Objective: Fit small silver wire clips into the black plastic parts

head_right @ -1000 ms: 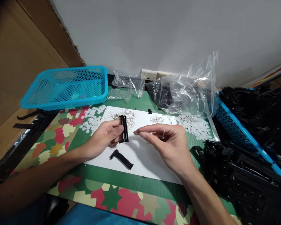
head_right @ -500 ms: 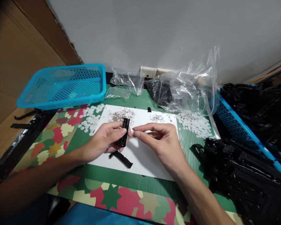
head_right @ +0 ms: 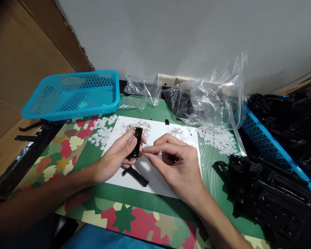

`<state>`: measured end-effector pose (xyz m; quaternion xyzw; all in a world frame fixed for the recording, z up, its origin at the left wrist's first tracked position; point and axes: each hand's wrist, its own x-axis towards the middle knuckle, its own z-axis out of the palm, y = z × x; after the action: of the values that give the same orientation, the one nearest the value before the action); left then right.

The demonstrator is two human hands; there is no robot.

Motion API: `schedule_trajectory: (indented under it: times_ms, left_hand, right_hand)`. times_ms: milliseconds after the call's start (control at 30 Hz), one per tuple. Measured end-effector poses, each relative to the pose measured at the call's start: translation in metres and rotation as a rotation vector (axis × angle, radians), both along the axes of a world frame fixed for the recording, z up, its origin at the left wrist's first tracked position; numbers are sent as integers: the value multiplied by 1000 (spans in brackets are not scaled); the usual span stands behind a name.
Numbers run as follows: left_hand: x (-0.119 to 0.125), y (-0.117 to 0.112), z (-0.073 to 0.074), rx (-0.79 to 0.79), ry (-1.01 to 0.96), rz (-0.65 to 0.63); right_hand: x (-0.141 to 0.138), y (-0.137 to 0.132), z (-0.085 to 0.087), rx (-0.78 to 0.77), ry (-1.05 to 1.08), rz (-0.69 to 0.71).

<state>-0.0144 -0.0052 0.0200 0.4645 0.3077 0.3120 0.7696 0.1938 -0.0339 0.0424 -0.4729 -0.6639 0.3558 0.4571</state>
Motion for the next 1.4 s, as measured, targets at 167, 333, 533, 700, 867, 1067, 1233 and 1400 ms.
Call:
schedule_trajectory:
  times_ms: [167, 333, 533, 700, 867, 1067, 1233, 1400]
  left_hand:
    - [-2, -4, 0, -13, -47, 4]
    - [-1, -5, 0, 25, -31, 38]
    - [0, -5, 2, 76, 3, 65]
    - [-1, -5, 3, 139, 30, 73]
    - [-2, -5, 2, 140, 25, 61]
    - [-3, -6, 3, 150, 52, 68]
    - [-4, -6, 2, 91, 34, 51]
    - [-4, -5, -1, 49, -13, 11]
  right_hand:
    - [-5, -4, -2, 46, -32, -33]
    - [-5, -6, -5, 121, -78, -50]
    - [-3, -6, -5, 182, -128, -21]
    - [-2, -9, -4, 215, -147, -56]
    - [-2, -8, -5, 196, -147, -23]
    - [1, -5, -4, 136, -115, 34]
    - [0, -4, -4, 95, -50, 62]
    - [-1, -2, -8, 76, 2, 81]
